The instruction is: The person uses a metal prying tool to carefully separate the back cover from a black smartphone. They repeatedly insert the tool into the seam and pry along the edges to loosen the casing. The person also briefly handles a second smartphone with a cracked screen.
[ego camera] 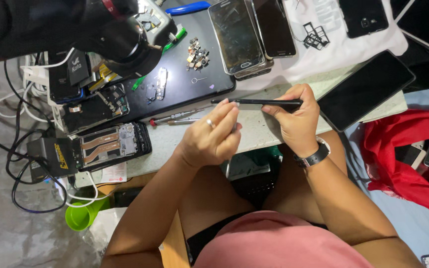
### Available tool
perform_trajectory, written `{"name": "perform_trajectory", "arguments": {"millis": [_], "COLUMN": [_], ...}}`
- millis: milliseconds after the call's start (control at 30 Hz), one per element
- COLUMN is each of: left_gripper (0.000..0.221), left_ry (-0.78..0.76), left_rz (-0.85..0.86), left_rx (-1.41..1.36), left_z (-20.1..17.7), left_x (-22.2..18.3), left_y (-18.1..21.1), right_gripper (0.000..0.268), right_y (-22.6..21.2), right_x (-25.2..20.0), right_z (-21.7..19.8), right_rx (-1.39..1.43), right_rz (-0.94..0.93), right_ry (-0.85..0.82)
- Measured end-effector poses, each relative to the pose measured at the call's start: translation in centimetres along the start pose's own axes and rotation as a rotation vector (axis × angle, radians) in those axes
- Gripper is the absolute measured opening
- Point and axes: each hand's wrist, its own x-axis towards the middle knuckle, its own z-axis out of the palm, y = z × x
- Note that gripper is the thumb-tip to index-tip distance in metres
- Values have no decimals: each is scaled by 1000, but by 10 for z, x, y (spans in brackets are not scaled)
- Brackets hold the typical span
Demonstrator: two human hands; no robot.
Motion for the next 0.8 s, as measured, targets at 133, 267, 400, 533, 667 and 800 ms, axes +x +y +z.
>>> {"name": "perform_trajectory", "arguments": {"millis": [133, 267, 400, 533, 667, 800], "left_gripper": [27, 19, 18, 19, 9, 7], "left_ry": [82, 165, 49, 67, 184, 238], "left_rz": [84, -234, -322, -545, -861, -949], "left_rx": [41, -318, -297, -341, -467, -529], "left_z": [14, 17, -5, -20, -16, -19], "left_x": [-8, -15, -18, -14, -8, -6], "left_y": [-7, -1, 7, 16, 34, 39], "right_gripper": [42, 40, 37, 29, 25, 50], "right_y": [3, 2, -18, -46, -70, -87], "right_x": [0, 0, -3, -1, -16, -20], "right_z": [0, 3, 1, -2, 3, 17], "right_rx": [-60, -51, -154, -281, -487, -549], "right_rz": [-14, -9, -4, -138, -143, -210], "right_ry": [26, 30, 4, -218, -286, -316]}}
